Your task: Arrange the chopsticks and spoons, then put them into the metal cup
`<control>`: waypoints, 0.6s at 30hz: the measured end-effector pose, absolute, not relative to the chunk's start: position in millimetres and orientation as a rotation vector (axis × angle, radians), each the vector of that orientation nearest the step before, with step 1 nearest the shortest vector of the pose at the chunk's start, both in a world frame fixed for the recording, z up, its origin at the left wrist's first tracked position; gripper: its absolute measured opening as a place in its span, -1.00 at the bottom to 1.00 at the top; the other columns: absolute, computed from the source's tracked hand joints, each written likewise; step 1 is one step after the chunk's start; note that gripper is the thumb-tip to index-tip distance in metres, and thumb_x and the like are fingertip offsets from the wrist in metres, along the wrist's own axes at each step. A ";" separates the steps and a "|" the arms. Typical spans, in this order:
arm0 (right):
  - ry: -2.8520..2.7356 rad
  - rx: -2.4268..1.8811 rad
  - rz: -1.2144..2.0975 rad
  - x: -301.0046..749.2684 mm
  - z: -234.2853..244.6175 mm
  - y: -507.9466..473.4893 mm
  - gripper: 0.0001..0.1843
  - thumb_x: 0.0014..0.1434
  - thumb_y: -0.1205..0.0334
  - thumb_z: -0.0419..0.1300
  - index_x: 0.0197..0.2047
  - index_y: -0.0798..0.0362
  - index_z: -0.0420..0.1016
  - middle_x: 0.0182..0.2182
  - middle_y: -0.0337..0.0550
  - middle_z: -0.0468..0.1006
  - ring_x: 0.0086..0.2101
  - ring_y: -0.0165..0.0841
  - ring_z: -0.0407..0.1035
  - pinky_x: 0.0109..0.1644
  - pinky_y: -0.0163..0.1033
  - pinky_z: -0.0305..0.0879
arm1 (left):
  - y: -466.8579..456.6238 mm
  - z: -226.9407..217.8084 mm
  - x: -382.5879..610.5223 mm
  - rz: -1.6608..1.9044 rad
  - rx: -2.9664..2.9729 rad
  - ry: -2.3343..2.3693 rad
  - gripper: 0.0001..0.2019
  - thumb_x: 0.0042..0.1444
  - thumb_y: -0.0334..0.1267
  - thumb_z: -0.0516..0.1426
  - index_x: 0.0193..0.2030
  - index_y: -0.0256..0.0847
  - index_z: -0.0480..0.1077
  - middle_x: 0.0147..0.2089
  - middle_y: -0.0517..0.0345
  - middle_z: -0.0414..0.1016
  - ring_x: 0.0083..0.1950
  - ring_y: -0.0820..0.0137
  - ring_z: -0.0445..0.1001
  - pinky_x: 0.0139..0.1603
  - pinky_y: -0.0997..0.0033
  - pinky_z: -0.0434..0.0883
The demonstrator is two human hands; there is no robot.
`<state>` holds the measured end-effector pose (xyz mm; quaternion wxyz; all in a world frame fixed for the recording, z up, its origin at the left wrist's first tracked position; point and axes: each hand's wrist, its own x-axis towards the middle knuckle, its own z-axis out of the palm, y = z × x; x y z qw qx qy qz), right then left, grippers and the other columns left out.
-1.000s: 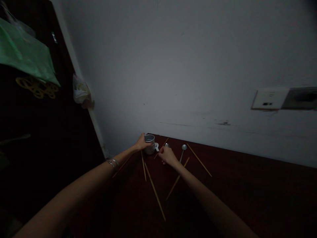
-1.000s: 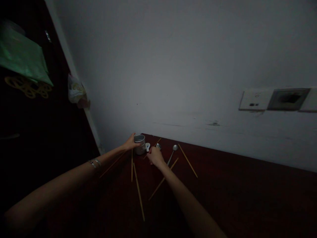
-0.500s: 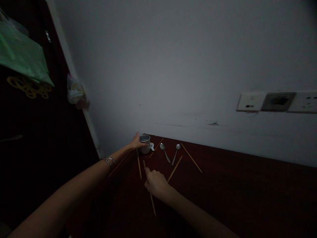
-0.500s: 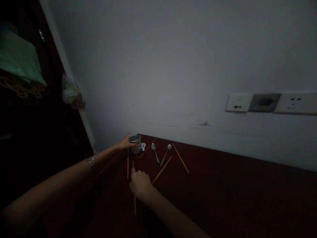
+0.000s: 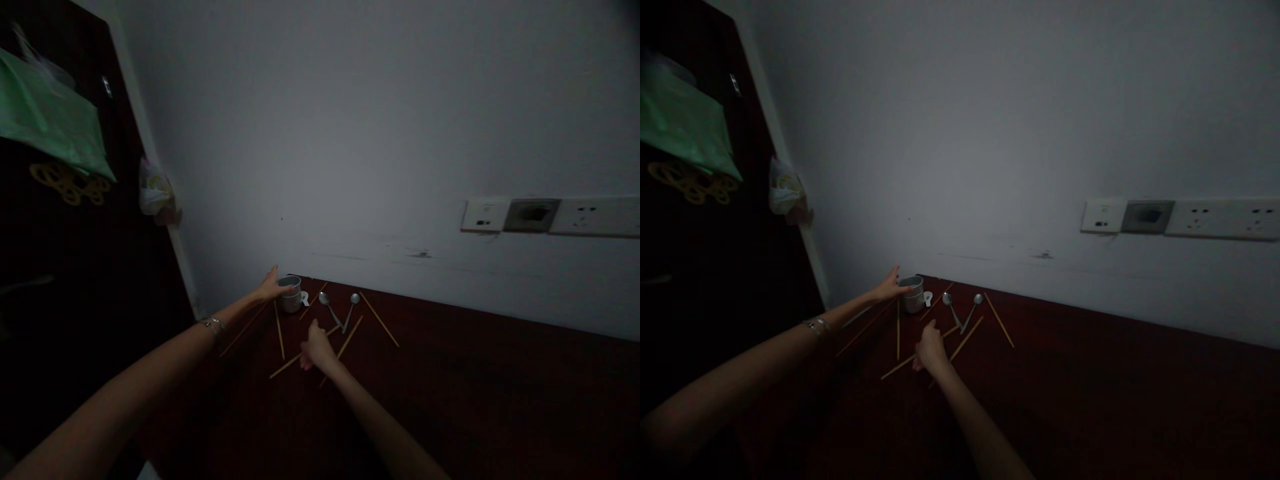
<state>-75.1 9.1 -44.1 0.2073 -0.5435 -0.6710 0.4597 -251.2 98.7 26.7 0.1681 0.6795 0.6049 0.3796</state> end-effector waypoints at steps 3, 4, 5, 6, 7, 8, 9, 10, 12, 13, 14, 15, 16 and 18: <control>-1.766 -1.491 1.322 -81.1 -48.7 15.9 -0.23 0.03 0.57 -0.10 0.22 0.29 -0.50 -0.39 0.14 0.54 -0.49 -0.23 0.48 -0.59 -0.30 0.38 | 94.7 31.0 -247.7 1.035 1.910 1.787 0.03 -0.25 -0.01 0.24 0.26 -0.37 -0.24 0.26 -0.36 -0.10 0.24 0.04 0.02 0.14 0.18 0.10; -1.747 -1.469 1.334 -83.0 -50.4 17.9 -0.21 0.04 0.56 -0.09 0.22 0.26 -0.52 -0.39 0.12 0.53 -0.50 -0.24 0.48 -0.59 -0.29 0.39 | 93.4 31.8 -246.7 1.030 1.918 1.785 0.02 -0.25 -0.01 0.24 0.26 -0.38 -0.23 0.25 -0.37 -0.07 0.23 0.04 0.04 0.14 0.18 0.11; -1.734 -1.443 1.345 -84.8 -51.9 19.5 -0.21 0.05 0.54 -0.09 0.22 0.23 -0.54 -0.39 0.11 0.53 -0.50 -0.25 0.48 -0.60 -0.29 0.39 | 92.4 32.3 -245.9 1.025 1.931 1.780 0.02 -0.24 -0.01 0.23 0.26 -0.39 -0.23 0.24 -0.37 -0.04 0.22 0.05 0.07 0.13 0.19 0.12; -1.719 -1.426 1.350 -86.4 -53.2 20.6 -0.20 0.05 0.52 -0.08 0.22 0.22 -0.54 -0.39 0.09 0.53 -0.51 -0.26 0.47 -0.61 -0.30 0.38 | 91.6 32.5 -245.2 1.020 1.947 1.775 0.01 -0.23 -0.01 0.22 0.26 -0.40 -0.23 0.24 -0.37 -0.02 0.20 0.06 0.10 0.12 0.19 0.13; -1.706 -1.412 1.355 -87.7 -54.1 21.1 -0.20 0.05 0.51 -0.07 0.22 0.21 -0.53 -0.39 0.08 0.53 -0.53 -0.28 0.47 -0.61 -0.30 0.38 | 91.1 32.6 -244.4 1.014 1.964 1.777 -0.01 -0.21 -0.02 0.22 0.26 -0.40 -0.23 0.23 -0.37 0.00 0.19 0.06 0.12 0.12 0.20 0.14; -1.694 -1.399 1.363 -88.3 -54.7 21.0 -0.21 0.06 0.49 -0.06 0.22 0.20 -0.52 -0.40 0.06 0.53 -0.55 -0.30 0.46 -0.62 -0.30 0.38 | 90.7 32.8 -243.6 1.011 1.981 1.788 -0.02 -0.20 -0.03 0.21 0.26 -0.41 -0.22 0.23 -0.37 0.00 0.18 0.07 0.14 0.11 0.20 0.15; -1.688 -1.383 1.370 -88.1 -55.0 20.5 -0.21 0.06 0.48 -0.06 0.22 0.19 -0.50 -0.41 0.03 0.53 -0.57 -0.32 0.45 -0.62 -0.31 0.37 | 90.3 33.2 -242.7 1.009 1.997 1.806 -0.04 -0.19 -0.04 0.20 0.25 -0.41 -0.21 0.23 -0.37 0.00 0.17 0.08 0.15 0.10 0.21 0.16; -1.692 -1.368 1.375 -86.6 -54.8 19.7 -0.23 0.06 0.47 -0.05 0.23 0.17 -0.47 -0.42 0.00 0.53 -0.58 -0.34 0.45 -0.62 -0.31 0.37 | 89.5 34.1 -241.5 1.010 2.015 1.830 -0.07 -0.17 -0.06 0.19 0.25 -0.42 -0.19 0.22 -0.36 0.00 0.16 0.09 0.16 0.09 0.21 0.17; -1.746 -1.347 1.350 -78.8 -53.3 18.7 -0.31 0.07 0.43 -0.05 0.22 0.15 -0.29 -0.44 -0.04 0.53 -0.58 -0.35 0.44 -0.60 -0.31 0.37 | 86.7 37.7 -238.4 1.029 2.073 1.874 -0.16 -0.12 -0.10 0.16 0.22 -0.43 -0.13 0.20 -0.34 0.04 0.14 0.12 0.20 0.07 0.23 0.20; -1.799 -1.352 1.289 -72.1 -52.0 19.0 -0.40 0.08 0.41 -0.05 0.19 0.13 -0.13 -0.43 -0.04 0.53 -0.56 -0.34 0.45 -0.57 -0.30 0.38 | 84.4 40.4 -236.4 1.051 2.121 1.889 -0.23 -0.09 -0.12 0.13 0.21 -0.44 -0.08 0.18 -0.31 0.08 0.12 0.14 0.22 0.05 0.24 0.21; -1.866 -1.370 1.183 -63.6 -50.4 20.2 -0.50 0.08 0.38 -0.05 0.12 0.12 0.06 -0.41 -0.03 0.53 -0.51 -0.33 0.46 -0.51 -0.29 0.39 | 81.5 43.5 -234.0 1.078 2.190 1.895 -0.30 -0.06 -0.14 0.11 0.18 -0.43 -0.03 0.14 -0.27 0.14 0.09 0.17 0.24 0.04 0.25 0.22; -1.936 -1.402 1.037 -53.4 -48.4 22.6 -0.63 0.08 0.36 -0.04 0.00 0.11 0.24 -0.38 -0.02 0.53 -0.44 -0.31 0.47 -0.44 -0.28 0.39 | 78.3 46.6 -231.1 1.103 2.285 1.884 -0.38 -0.04 -0.17 0.08 0.15 -0.42 0.03 0.09 -0.22 0.20 0.07 0.20 0.25 0.04 0.26 0.23; -2.005 -1.430 0.841 -42.1 -46.1 26.0 -0.73 0.07 0.34 -0.02 -0.14 0.09 0.36 -0.34 -0.01 0.53 -0.36 -0.29 0.47 -0.35 -0.27 0.38 | 74.9 49.4 -227.6 1.112 2.401 1.856 -0.45 -0.02 -0.20 0.06 0.11 -0.39 0.09 0.04 -0.17 0.25 0.04 0.23 0.27 0.03 0.26 0.23; -2.083 -1.500 0.480 -17.9 -41.1 35.9 -0.80 0.06 0.32 0.01 -0.29 0.06 0.44 -0.28 -0.02 0.53 -0.21 -0.23 0.43 -0.20 -0.22 0.33 | 68.6 52.1 -218.1 1.050 2.638 1.762 -0.62 0.01 -0.24 0.02 -0.01 -0.32 0.23 -0.07 -0.06 0.32 -0.01 0.28 0.29 0.01 0.28 0.24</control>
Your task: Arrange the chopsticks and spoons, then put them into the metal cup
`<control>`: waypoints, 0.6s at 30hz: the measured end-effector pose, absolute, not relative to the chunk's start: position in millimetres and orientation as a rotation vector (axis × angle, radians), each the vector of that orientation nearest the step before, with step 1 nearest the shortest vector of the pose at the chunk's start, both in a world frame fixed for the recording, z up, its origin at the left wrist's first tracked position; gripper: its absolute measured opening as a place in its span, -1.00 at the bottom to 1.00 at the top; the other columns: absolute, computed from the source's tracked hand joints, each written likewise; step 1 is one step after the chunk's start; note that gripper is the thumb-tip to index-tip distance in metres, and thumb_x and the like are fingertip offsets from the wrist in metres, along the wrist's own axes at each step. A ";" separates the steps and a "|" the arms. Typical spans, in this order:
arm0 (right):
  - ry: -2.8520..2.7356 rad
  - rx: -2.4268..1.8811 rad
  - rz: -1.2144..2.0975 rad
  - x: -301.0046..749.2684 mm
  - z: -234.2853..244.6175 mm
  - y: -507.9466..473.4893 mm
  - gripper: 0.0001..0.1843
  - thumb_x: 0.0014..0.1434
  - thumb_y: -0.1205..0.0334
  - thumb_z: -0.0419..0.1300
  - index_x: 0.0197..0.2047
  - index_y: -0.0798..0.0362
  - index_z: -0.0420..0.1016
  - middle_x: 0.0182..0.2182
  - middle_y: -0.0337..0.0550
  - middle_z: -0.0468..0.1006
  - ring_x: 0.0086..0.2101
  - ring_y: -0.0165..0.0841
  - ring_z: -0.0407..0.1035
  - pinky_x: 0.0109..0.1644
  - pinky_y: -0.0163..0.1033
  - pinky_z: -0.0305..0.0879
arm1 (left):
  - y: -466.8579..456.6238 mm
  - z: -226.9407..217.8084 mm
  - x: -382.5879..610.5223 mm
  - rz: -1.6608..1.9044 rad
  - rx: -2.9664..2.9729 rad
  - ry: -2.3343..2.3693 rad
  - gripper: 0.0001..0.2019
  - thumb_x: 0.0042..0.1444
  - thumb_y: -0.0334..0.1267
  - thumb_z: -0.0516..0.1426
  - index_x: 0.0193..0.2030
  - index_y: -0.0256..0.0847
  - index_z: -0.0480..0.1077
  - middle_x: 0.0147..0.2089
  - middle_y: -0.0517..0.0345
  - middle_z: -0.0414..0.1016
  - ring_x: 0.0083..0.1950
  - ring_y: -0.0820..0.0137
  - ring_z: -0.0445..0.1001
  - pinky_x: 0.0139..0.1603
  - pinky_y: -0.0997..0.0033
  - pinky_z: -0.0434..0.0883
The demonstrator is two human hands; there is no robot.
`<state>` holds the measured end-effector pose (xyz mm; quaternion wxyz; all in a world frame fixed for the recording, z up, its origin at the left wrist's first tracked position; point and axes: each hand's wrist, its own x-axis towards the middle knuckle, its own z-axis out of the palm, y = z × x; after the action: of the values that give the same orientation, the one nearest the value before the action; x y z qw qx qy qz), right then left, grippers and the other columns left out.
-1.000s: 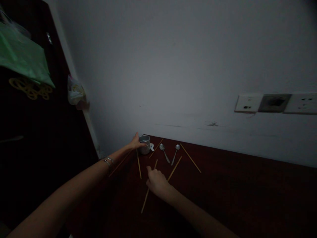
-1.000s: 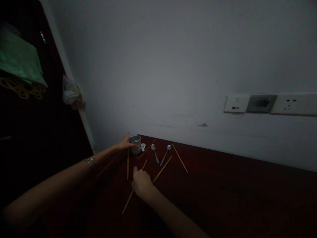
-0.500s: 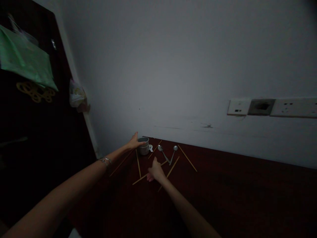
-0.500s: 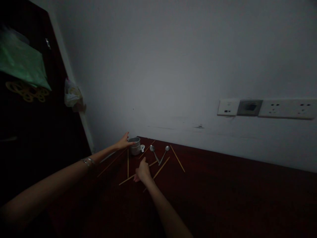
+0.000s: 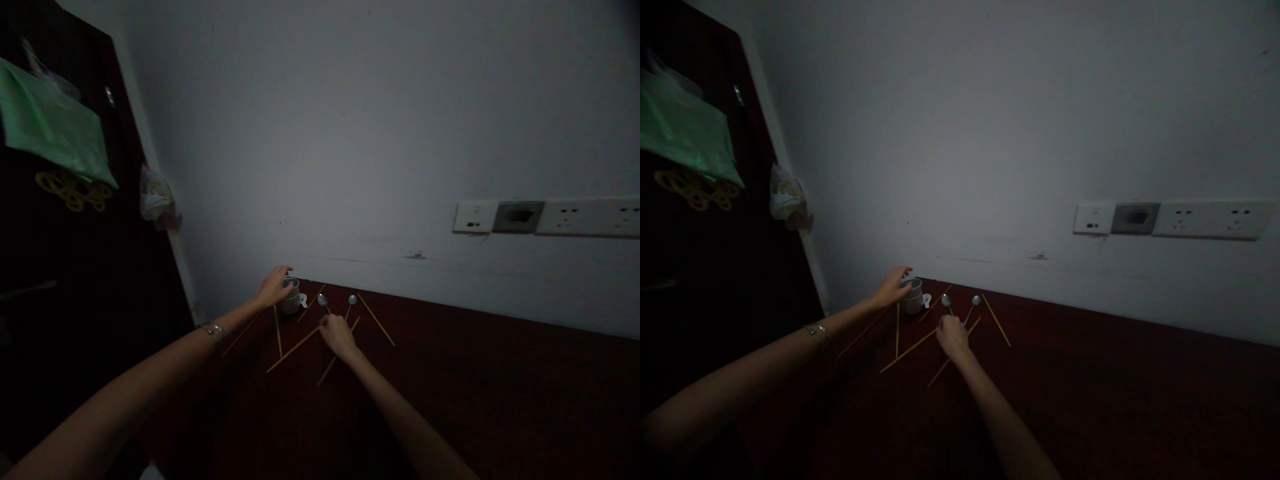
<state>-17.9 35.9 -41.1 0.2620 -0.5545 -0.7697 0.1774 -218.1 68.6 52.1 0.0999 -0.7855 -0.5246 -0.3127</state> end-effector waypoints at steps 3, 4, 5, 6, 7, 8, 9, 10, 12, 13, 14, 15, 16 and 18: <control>-2.107 -1.676 0.230 13.8 -33.6 54.9 -0.76 0.09 0.30 -0.02 -0.26 0.06 0.44 -0.26 0.01 0.52 -0.20 -0.19 0.42 -0.19 -0.18 0.31 | 62.1 45.8 -196.9 -0.702 -2.445 -1.405 -0.80 0.02 -0.26 0.01 -0.23 -0.25 0.35 -0.21 0.04 0.37 -0.11 0.33 0.32 -0.06 0.34 0.27; -2.114 -1.733 0.189 21.4 -31.6 61.3 -0.76 0.10 0.30 -0.02 -0.24 0.07 0.44 -0.25 0.02 0.51 -0.19 -0.20 0.41 -0.19 -0.18 0.30 | 60.6 41.3 -188.6 -0.635 -2.478 -1.397 -0.82 0.02 -0.26 0.01 -0.28 -0.25 0.36 -0.24 0.06 0.38 -0.14 0.34 0.33 -0.10 0.37 0.28; -2.114 -1.780 0.160 27.3 -30.0 67.3 -0.75 0.10 0.30 -0.02 -0.22 0.08 0.43 -0.23 0.03 0.51 -0.18 -0.20 0.41 -0.18 -0.19 0.30 | 59.3 36.2 -180.2 -0.573 -2.505 -1.399 -0.83 0.03 -0.26 0.01 -0.32 -0.24 0.37 -0.27 0.07 0.38 -0.17 0.35 0.34 -0.14 0.38 0.29; -2.111 -1.815 0.143 31.3 -29.0 73.0 -0.75 0.10 0.30 -0.02 -0.19 0.09 0.43 -0.22 0.04 0.50 -0.17 -0.20 0.40 -0.18 -0.19 0.30 | 58.1 30.8 -172.1 -0.508 -2.531 -1.401 -0.83 0.04 -0.25 0.00 -0.35 -0.24 0.38 -0.29 0.07 0.39 -0.20 0.36 0.35 -0.17 0.40 0.29; -2.108 -1.839 0.134 33.6 -28.5 78.2 -0.74 0.10 0.30 -0.01 -0.17 0.11 0.41 -0.21 0.05 0.49 -0.16 -0.20 0.39 -0.18 -0.19 0.29 | 56.8 25.5 -164.7 -0.449 -2.553 -1.403 -0.82 0.04 -0.24 -0.01 -0.37 -0.24 0.39 -0.31 0.08 0.40 -0.22 0.36 0.36 -0.21 0.42 0.29; -2.103 -1.855 0.130 34.4 -28.7 83.1 -0.73 0.09 0.29 0.00 -0.15 0.12 0.40 -0.19 0.06 0.48 -0.14 -0.19 0.38 -0.18 -0.19 0.29 | 55.3 20.7 -158.4 -0.400 -2.569 -1.405 -0.81 0.05 -0.24 -0.01 -0.39 -0.24 0.39 -0.32 0.07 0.41 -0.23 0.36 0.37 -0.23 0.43 0.29; -2.099 -1.867 0.131 33.8 -29.3 87.5 -0.72 0.08 0.27 0.02 -0.13 0.12 0.39 -0.18 0.07 0.48 -0.14 -0.18 0.38 -0.17 -0.18 0.29 | 53.5 16.5 -153.3 -0.354 -2.587 -1.405 -0.80 0.06 -0.23 -0.02 -0.39 -0.24 0.39 -0.32 0.07 0.42 -0.24 0.36 0.38 -0.26 0.44 0.29; -2.095 -1.882 0.133 32.3 -30.4 91.7 -0.71 0.07 0.26 0.04 -0.12 0.13 0.39 -0.17 0.08 0.47 -0.13 -0.18 0.37 -0.16 -0.18 0.29 | 51.4 13.0 -149.7 -0.316 -2.602 -1.405 -0.79 0.06 -0.22 -0.02 -0.39 -0.25 0.40 -0.31 0.07 0.43 -0.25 0.36 0.39 -0.29 0.45 0.29; -2.083 -1.921 0.149 27.4 -33.3 99.7 -0.69 0.04 0.24 0.08 -0.12 0.15 0.39 -0.15 0.10 0.46 -0.12 -0.17 0.37 -0.15 -0.17 0.28 | 45.8 7.5 -146.5 -0.253 -2.622 -1.401 -0.76 0.07 -0.20 -0.03 -0.39 -0.25 0.40 -0.30 0.06 0.46 -0.27 0.36 0.41 -0.32 0.47 0.28; -2.073 -1.944 0.163 24.7 -34.7 103.5 -0.68 0.03 0.24 0.10 -0.12 0.16 0.40 -0.15 0.12 0.46 -0.13 -0.16 0.37 -0.14 -0.17 0.28 | 42.3 5.1 -146.7 -0.221 -2.627 -1.398 -0.75 0.08 -0.20 -0.03 -0.40 -0.26 0.41 -0.31 0.06 0.47 -0.28 0.36 0.41 -0.34 0.47 0.27; -2.063 -1.966 0.180 22.2 -35.9 107.0 -0.67 0.02 0.24 0.11 -0.13 0.16 0.40 -0.15 0.13 0.46 -0.13 -0.15 0.37 -0.14 -0.16 0.29 | 38.2 2.9 -147.7 -0.191 -2.631 -1.390 -0.74 0.09 -0.20 -0.04 -0.41 -0.26 0.41 -0.32 0.06 0.47 -0.29 0.37 0.42 -0.35 0.48 0.26; -2.052 -1.988 0.198 20.0 -36.7 110.3 -0.67 0.01 0.24 0.11 -0.13 0.17 0.41 -0.14 0.14 0.45 -0.14 -0.14 0.38 -0.15 -0.15 0.29 | 33.4 0.5 -149.1 -0.167 -2.631 -1.377 -0.73 0.10 -0.20 -0.05 -0.43 -0.26 0.41 -0.34 0.06 0.48 -0.31 0.38 0.42 -0.37 0.49 0.25; -2.041 -2.006 0.216 18.4 -37.2 113.2 -0.67 0.02 0.24 0.11 -0.13 0.17 0.42 -0.14 0.16 0.45 -0.14 -0.14 0.38 -0.16 -0.15 0.29 | 28.1 -2.0 -150.7 -0.152 -2.629 -1.359 -0.71 0.11 -0.20 -0.06 -0.45 -0.26 0.40 -0.37 0.07 0.48 -0.34 0.39 0.43 -0.40 0.50 0.24; -2.025 -2.031 0.248 17.0 -37.4 117.5 -0.68 0.03 0.26 0.09 -0.13 0.18 0.42 -0.15 0.18 0.46 -0.15 -0.14 0.39 -0.17 -0.14 0.30 | 15.7 -7.2 -152.8 -0.139 -2.638 -1.289 -0.69 0.12 -0.21 -0.08 -0.48 -0.26 0.39 -0.43 0.09 0.47 -0.40 0.43 0.42 -0.44 0.51 0.21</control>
<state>17.0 117.5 -37.4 0.1311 -0.6993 -0.6975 0.0853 -152.8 15.7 -7.2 0.1011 -0.8928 -0.4363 -0.0471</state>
